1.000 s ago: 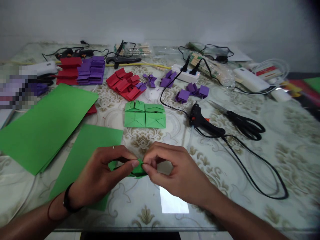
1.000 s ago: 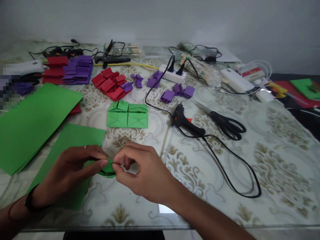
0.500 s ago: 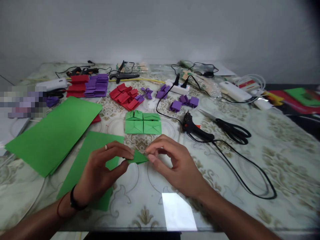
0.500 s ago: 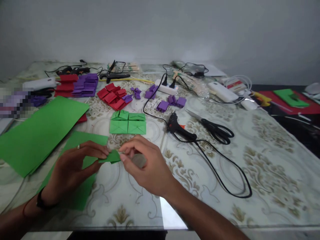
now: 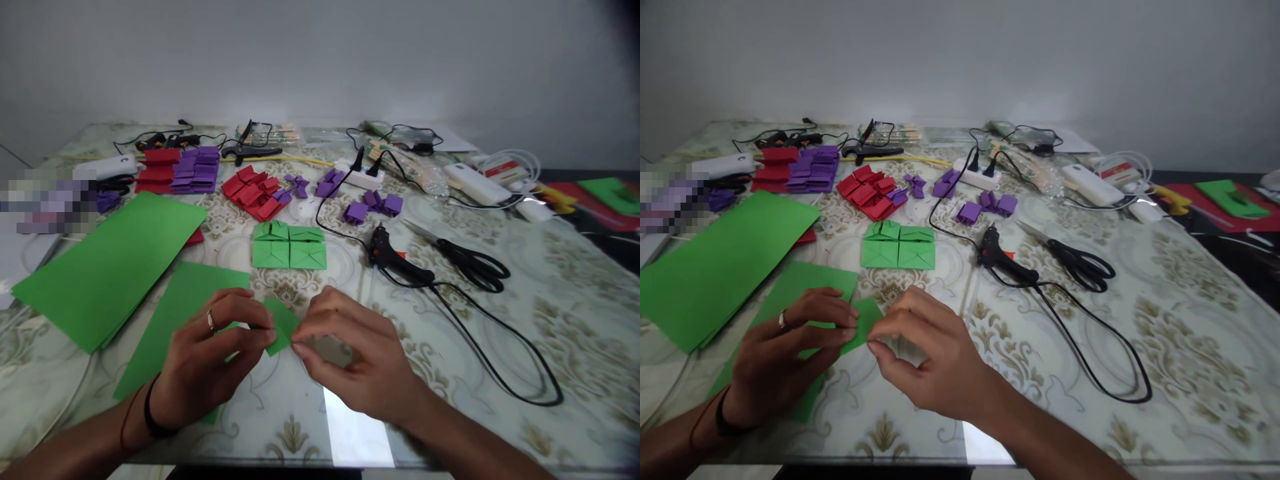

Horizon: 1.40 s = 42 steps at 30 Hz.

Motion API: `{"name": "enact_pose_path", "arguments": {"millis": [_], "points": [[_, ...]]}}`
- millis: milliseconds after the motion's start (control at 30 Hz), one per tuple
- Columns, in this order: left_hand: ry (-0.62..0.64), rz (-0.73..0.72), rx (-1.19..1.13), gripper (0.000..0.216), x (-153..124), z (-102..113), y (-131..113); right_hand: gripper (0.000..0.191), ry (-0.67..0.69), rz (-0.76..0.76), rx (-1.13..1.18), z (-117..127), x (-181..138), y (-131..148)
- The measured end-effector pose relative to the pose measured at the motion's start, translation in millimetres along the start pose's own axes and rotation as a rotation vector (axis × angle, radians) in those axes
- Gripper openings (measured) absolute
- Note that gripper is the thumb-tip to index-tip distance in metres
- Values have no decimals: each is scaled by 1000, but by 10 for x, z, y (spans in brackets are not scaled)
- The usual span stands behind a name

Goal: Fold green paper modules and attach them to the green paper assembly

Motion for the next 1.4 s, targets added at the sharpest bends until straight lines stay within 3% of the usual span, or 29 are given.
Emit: {"name": "enact_pose_path", "arguments": {"millis": [133, 300, 833, 1033, 1067, 1200, 1400], "points": [[86, 150, -77, 6, 13, -20, 13, 13, -16, -66, -17, 8, 0, -17], [132, 253, -114, 6, 15, -31, 8, 12, -1, -103, -3, -2, 7, -26], [177, 323, -142, 8, 22, -59, 7, 12, 78, -246, 36, 12, 16, -42], [114, 589, -268, 15, 9, -76, 112, 2, 76, -377, 35, 47, 49, -100], [108, 631, -293, 16, 11, -76, 123, 8, 85, -390, 45, 47, 49, -113], [100, 715, -369, 14, 16, -82, 142, 21, 138, -336, 79, 28, 33, -137], [90, 775, -438, 10, -11, -110, 156, 10, 197, -300, 137, -7, 13, -152]]}}
Point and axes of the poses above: each hand's wrist, its own x-axis towards the middle knuckle, its own z-axis out of the back of the hand, y = z × x, the point moved 2 cm from there along x, towards the middle knuckle, and after that the axes turned 3 degrees about x, right-handed, at the moved point
